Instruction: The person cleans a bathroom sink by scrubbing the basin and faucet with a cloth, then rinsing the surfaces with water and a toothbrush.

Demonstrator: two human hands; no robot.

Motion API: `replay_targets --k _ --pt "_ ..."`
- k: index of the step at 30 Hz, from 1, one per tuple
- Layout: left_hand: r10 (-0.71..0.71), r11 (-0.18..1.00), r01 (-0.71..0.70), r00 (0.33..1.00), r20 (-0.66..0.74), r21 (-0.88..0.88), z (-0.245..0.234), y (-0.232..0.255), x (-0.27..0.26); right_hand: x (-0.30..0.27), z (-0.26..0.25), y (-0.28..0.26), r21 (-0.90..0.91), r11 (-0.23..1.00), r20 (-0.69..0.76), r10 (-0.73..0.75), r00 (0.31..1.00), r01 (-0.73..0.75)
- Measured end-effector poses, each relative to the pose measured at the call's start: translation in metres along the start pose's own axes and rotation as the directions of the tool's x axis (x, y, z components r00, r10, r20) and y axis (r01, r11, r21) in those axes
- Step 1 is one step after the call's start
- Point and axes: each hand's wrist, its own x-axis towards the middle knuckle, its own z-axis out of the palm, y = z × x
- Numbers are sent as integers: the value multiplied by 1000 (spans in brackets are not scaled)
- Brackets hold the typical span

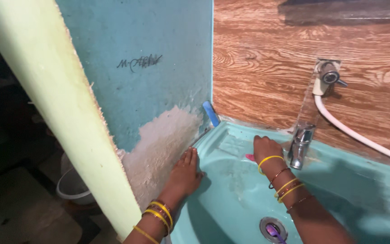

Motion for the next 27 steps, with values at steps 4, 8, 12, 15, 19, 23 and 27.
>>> replay_targets --k 4,8,12,15,19,23,27 --pt "-114 993 115 991 70 -15 -8 20 23 15 17 7 48 998 -26 40 999 -38" --pt "-66 998 66 997 28 -19 -13 24 31 47 36 -22 195 980 -40 -38 998 45" --pt "-58 992 62 997 40 -109 -19 22 31 71 48 -56 218 975 -73 -35 997 50" --pt "-67 985 74 996 51 -158 -20 23 30 80 52 -63 125 986 -136 -94 986 111" --pt "-40 981 45 999 29 -190 -20 20 31 55 33 -62 259 950 94 -205 974 175" --pt "-18 977 16 1000 -10 -211 -15 16 36 26 20 -57 347 852 -82 -389 917 393" --pt "16 978 -24 999 -41 -208 -8 13 25 18 3 -33 198 957 2 -219 976 214"
